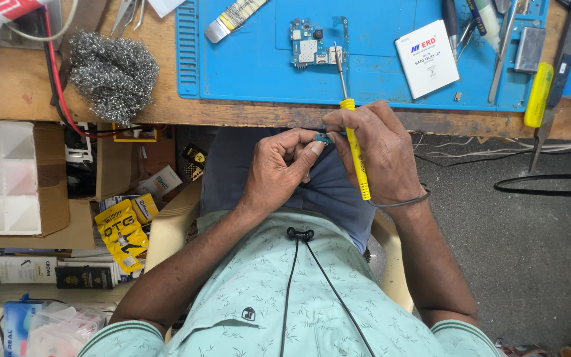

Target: The person solders and reworks components on a disassembled smartphone motherboard at a repair bench, holding the board with one hand while applying a yellow soldering iron to its connectors. They reposition the board and a metal bracket repeatedly, briefly handle a small round container, and continue soldering the board on the mat.

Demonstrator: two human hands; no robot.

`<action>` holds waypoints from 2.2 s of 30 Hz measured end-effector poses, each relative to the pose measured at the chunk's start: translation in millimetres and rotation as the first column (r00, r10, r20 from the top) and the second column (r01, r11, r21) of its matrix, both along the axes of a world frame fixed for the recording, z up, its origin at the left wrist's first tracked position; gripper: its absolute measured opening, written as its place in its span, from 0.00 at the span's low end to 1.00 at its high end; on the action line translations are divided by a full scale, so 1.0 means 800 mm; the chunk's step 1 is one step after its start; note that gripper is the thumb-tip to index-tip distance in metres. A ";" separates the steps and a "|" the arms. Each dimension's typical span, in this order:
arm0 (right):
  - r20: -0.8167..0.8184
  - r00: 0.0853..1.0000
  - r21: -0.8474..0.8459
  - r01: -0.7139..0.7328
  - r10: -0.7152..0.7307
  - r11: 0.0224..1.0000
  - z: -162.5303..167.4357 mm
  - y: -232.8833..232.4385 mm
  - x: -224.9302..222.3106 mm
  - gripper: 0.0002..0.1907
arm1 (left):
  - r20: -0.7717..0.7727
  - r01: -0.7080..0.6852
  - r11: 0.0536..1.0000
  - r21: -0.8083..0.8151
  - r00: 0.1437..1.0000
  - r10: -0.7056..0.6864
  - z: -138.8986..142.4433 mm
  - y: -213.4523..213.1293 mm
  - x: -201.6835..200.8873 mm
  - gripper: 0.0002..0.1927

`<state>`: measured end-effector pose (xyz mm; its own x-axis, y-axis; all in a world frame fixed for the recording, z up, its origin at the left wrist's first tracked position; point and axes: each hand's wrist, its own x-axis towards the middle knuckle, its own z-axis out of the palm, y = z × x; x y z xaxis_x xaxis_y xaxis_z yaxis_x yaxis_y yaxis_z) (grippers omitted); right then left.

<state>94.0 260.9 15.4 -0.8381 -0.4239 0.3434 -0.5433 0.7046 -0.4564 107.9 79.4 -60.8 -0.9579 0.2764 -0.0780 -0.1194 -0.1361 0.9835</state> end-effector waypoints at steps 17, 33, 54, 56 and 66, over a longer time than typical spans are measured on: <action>-0.056 0.998 0.048 -0.008 0.011 0.999 -0.003 0.019 -0.005 0.21 | 0.014 -0.013 1.000 -0.002 1.000 0.013 -0.001 -0.001 0.001 0.10; -0.012 0.995 0.016 -0.101 0.101 0.995 -0.006 0.012 -0.010 0.20 | 0.002 0.005 1.000 0.012 1.000 -0.005 -0.003 -0.002 0.000 0.10; -0.095 0.993 -0.111 0.062 -0.072 0.992 -0.018 0.023 -0.005 0.18 | -0.004 -0.009 1.000 -0.028 1.000 0.009 -0.008 -0.002 0.001 0.11; -0.069 0.997 -0.158 0.031 -0.042 0.987 -0.016 0.024 0.003 0.18 | 0.014 -0.003 1.000 -0.016 1.000 0.003 -0.005 -0.002 0.000 0.11; -0.295 0.944 -0.356 0.035 -0.148 0.934 -0.053 -0.005 0.033 0.18 | -0.458 -0.208 0.906 -0.369 0.889 0.018 0.074 -0.013 -0.014 0.06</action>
